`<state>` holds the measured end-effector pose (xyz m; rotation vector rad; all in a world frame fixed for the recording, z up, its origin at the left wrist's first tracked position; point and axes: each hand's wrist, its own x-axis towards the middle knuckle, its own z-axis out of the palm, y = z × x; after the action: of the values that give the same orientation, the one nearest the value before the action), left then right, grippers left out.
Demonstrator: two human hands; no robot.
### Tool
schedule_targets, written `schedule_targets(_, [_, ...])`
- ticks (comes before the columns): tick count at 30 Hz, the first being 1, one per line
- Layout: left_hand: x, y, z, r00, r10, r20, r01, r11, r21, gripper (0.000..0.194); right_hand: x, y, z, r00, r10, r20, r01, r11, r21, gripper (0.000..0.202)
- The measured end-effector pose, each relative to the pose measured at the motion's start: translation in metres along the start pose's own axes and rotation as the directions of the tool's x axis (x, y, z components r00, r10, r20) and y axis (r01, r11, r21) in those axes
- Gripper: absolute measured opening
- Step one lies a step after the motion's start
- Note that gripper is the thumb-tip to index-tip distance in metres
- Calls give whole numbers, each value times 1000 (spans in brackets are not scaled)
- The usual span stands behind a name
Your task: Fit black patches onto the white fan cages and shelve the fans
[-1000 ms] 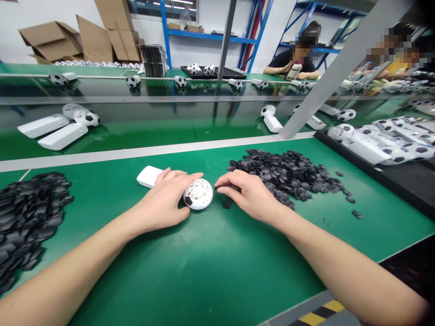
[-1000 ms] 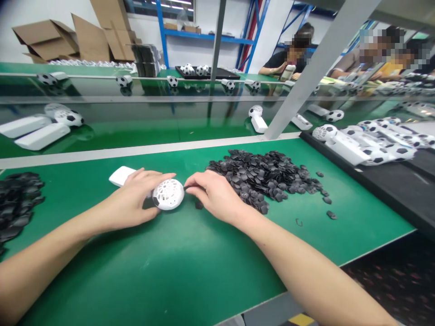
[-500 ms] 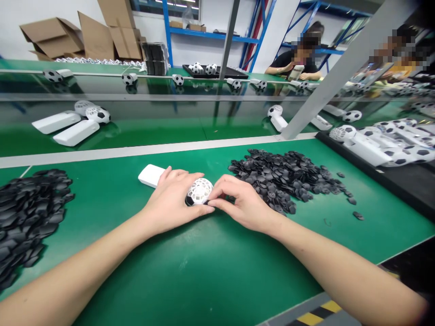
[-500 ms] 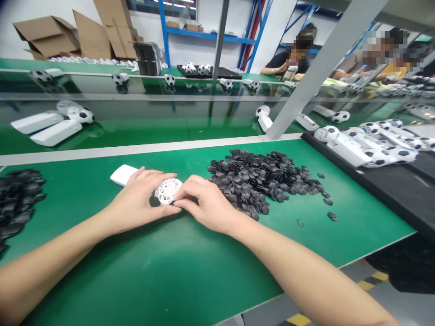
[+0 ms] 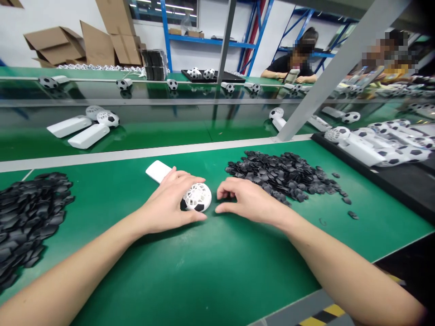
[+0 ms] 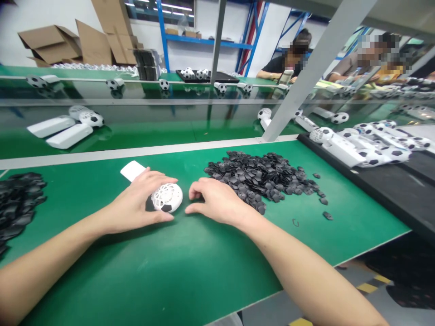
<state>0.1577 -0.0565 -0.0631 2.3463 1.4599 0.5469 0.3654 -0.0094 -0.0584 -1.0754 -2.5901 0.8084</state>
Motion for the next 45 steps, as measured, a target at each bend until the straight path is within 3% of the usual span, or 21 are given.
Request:
schedule_targets(2, [-1,4,2,998,-54,-44,56,997,46,71,-3,3,-5,999,16,30,-11,988,-155,14])
schedule_targets(4, [-1,8,2,992,-108,-62,113,991,76,68,-4,2,-7,997,41,66,-27,978,-206,8])
schedule_targets(11, [-4,6,-9,981,-67,180,87,990,-108,63,-6,-1,-8,990,106,95,-81,969,-235,8])
schedule_targets(15, [-4,8,-5,989,-65,136,87,983,-165,63,-6,1,-9,986,126,108,-102,974,-204,7])
schedule_targets(19, [-4,10,-1,991,-52,120,77,973,-216,60,-6,2,-9,991,43,125,-31,995,-99,7])
schedule_targets(23, [-4,8,-3,991,-28,132,63,960,-272,60,-5,2,-7,1000,-22,3,21,994,109,5])
schedule_targets(27, [-4,7,-3,988,1,153,46,953,-301,60,-4,-2,-2,997,79,-12,-64,871,487,3])
schedule_targets(31, [-4,7,-3,987,2,162,48,952,-304,60,-4,-5,1,996,59,69,-90,750,655,9])
schedule_targets(34, [-4,7,-2,988,7,152,41,951,-307,60,-6,-6,1,997,-43,-64,70,848,525,7])
schedule_targets(36, [-4,6,-1,989,12,147,34,951,-308,59,-7,-6,1,969,-184,-166,230,917,326,7])
schedule_targets(38, [-5,6,-1,990,13,142,31,951,-307,57,-7,-6,1,934,-310,-177,340,924,174,9])
schedule_targets(45, [-2,12,2,994,-57,92,82,951,-298,51,-5,-6,7,899,-409,-155,421,906,54,15])
